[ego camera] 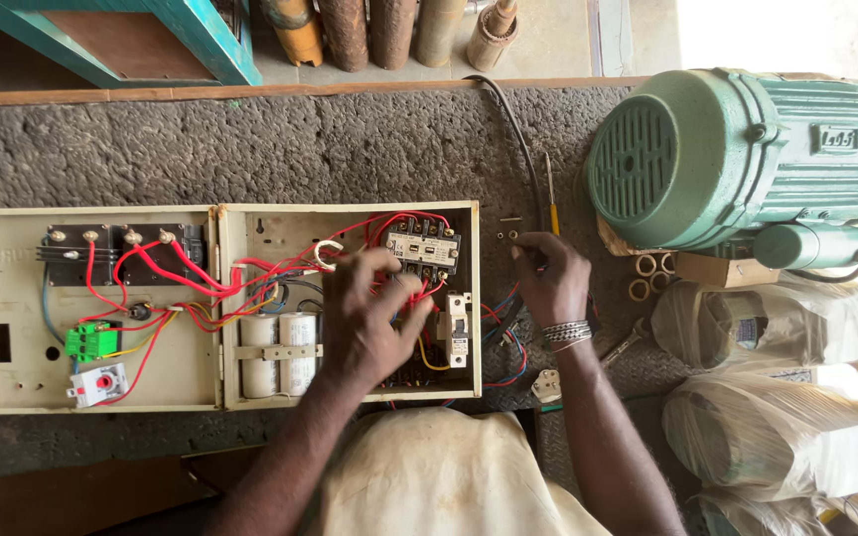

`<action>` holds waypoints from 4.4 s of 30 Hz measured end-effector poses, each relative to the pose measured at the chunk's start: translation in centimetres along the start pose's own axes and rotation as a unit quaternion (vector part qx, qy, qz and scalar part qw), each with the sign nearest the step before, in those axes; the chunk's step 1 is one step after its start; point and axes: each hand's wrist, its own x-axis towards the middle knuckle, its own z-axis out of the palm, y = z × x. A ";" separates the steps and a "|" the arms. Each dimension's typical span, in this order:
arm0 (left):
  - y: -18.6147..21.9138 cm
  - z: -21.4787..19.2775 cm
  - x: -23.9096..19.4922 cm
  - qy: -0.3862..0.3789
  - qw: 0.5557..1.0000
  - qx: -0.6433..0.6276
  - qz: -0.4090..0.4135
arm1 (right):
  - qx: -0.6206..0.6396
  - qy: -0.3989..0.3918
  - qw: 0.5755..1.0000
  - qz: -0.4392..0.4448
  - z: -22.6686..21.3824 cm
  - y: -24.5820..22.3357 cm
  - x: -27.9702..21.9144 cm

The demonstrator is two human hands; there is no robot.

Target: The person works inside an open electrical control box, connecting and adjusting wires to a contactor and other components. They use a screwdriver to tighten terminal screws and reposition capacitors within the enclosure.

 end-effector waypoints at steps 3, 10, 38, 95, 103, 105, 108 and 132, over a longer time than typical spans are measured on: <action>0.8 0.1 -1.0 -0.035 0.998 0.040 0.018 | -0.042 -0.018 0.998 -0.032 0.8 -0.8 -0.2; 0.8 -2.0 -1.7 -0.138 0.988 0.057 0.040 | -0.072 -0.020 0.995 -0.061 1.6 -1.0 -0.8; 1.3 0.1 -4.6 -0.302 0.940 0.139 -0.082 | -0.093 0.000 0.994 -0.060 2.3 -0.4 -1.5; 2.5 -2.3 -3.2 -0.058 0.995 -0.023 0.078 | -0.048 -0.015 0.997 -0.057 0.1 1.7 1.1; 3.8 -1.1 -2.6 -0.041 0.994 -0.059 0.080 | -0.138 -0.005 0.988 -0.064 1.1 2.0 3.3; 4.2 -0.9 -2.3 -0.047 0.993 -0.059 0.088 | -0.156 -0.020 0.985 -0.065 1.0 1.6 3.4; 4.3 -0.7 -2.1 -0.045 0.992 -0.063 0.096 | -0.130 -0.015 0.990 -0.060 0.7 1.3 3.5; -4.6 3.0 9.2 -0.177 0.975 0.004 -0.135 | -0.035 -0.104 0.989 -0.097 1.3 -1.9 1.6</action>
